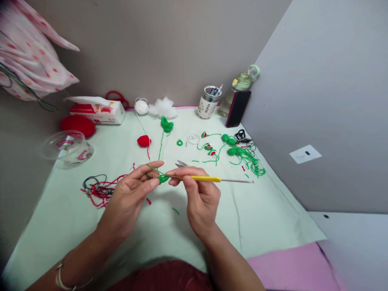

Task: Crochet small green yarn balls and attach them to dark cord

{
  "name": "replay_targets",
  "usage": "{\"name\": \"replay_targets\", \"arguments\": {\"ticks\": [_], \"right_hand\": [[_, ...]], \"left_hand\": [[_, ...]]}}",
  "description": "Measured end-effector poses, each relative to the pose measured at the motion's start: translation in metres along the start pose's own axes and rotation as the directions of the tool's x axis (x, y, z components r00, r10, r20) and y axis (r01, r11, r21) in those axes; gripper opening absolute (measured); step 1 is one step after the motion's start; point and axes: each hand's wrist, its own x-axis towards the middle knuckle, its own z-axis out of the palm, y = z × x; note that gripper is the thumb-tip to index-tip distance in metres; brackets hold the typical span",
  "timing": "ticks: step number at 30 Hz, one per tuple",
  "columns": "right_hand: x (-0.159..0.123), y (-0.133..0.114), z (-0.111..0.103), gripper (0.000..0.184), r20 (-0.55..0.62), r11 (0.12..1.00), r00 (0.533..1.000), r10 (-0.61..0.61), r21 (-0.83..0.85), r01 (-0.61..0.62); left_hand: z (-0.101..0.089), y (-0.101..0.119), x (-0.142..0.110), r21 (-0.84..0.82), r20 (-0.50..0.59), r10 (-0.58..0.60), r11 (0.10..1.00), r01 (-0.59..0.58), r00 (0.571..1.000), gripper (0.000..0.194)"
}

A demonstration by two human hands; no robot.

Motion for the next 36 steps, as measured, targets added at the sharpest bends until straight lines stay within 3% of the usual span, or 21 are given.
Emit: {"name": "replay_targets", "arguments": {"ticks": [7,15,19,22,27,32,36], "right_hand": [[0.004,-0.001,-0.004,0.021,0.061,0.974,0.987,0.150,0.163,-0.158],[0.004,-0.001,-0.006,0.020,0.062,0.994,0.995,0.083,0.062,-0.087],[0.004,-0.003,-0.005,0.019,0.074,0.999,0.997,-0.012,-0.051,0.016],[0.002,-0.005,-0.005,0.021,0.123,0.970,0.982,-0.141,-0.181,0.162],[-0.006,0.000,-0.008,0.024,0.292,0.819,0.891,-0.349,-0.368,0.441],[-0.006,0.001,-0.008,0.038,0.386,0.730,0.828,-0.407,-0.407,0.549],[-0.007,0.000,-0.006,0.040,0.383,0.671,0.826,-0.413,-0.486,0.560]], "left_hand": [[-0.002,0.001,0.001,0.016,0.003,-0.002,1.000,0.002,1.000,0.026],[-0.004,0.000,0.001,0.054,0.033,0.036,0.998,-0.038,0.999,0.024],[-0.004,0.000,0.001,0.089,0.007,0.071,0.993,-0.071,0.997,0.024],[-0.004,-0.002,0.002,0.115,-0.024,0.080,0.990,-0.077,0.997,0.025],[-0.004,-0.005,0.005,0.112,-0.064,0.086,0.991,-0.079,0.994,0.028],[-0.006,-0.005,0.005,0.141,-0.104,0.129,0.983,-0.113,0.986,0.033],[-0.004,-0.002,0.002,0.152,-0.099,0.125,0.982,-0.109,0.987,0.039]]}}
